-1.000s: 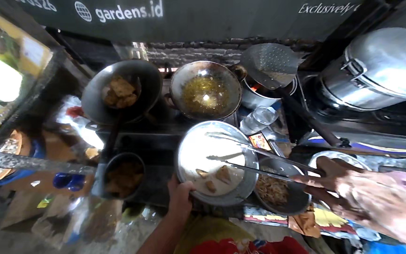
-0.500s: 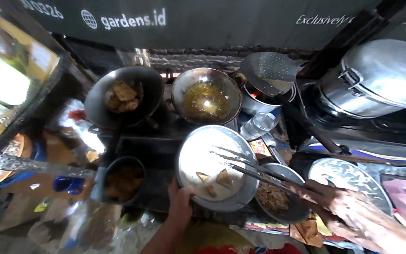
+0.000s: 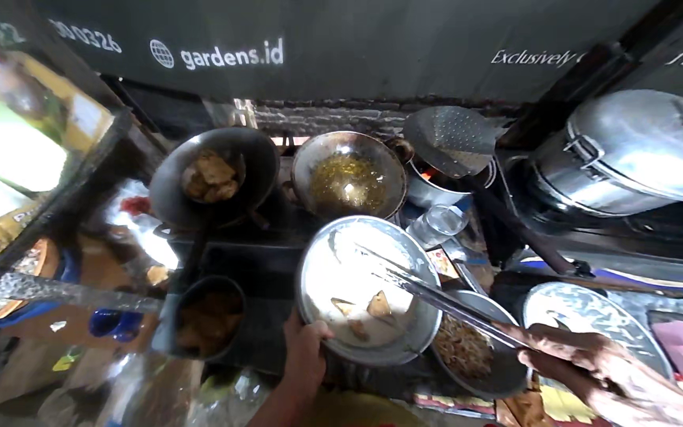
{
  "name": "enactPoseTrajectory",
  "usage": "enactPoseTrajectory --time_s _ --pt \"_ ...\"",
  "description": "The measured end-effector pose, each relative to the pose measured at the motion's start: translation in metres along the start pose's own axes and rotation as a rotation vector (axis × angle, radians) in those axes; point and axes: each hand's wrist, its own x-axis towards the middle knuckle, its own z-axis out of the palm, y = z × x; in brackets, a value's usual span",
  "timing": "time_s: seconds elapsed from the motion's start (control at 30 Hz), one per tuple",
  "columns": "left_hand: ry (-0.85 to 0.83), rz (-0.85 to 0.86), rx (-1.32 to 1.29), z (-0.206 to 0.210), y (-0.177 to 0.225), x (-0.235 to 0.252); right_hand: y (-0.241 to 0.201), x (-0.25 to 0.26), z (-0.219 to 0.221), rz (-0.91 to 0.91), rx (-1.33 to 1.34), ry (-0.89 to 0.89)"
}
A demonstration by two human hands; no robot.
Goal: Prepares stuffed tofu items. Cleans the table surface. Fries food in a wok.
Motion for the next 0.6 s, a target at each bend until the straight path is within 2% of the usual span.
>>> enactPoseTrajectory --time_s 0.17,0.3,0.5,0.6 --pt "-0.027 0.034 -0.049 0.003 0.005 0.003 0.016 0.001 0.001 0.009 0.092 -0.004" --pt "-0.043 0.052 -0.091 0.006 0.008 0.008 0.016 0.014 -0.018 0.033 0.176 0.033" --pt "-0.013 0.013 -0.110 0.009 0.013 0.016 0.028 0.064 -0.042 0.105 0.159 0.190" --pt "-0.002 -0.002 -0.103 0.009 0.015 0.017 0.040 0.098 -0.047 0.147 0.034 0.231"
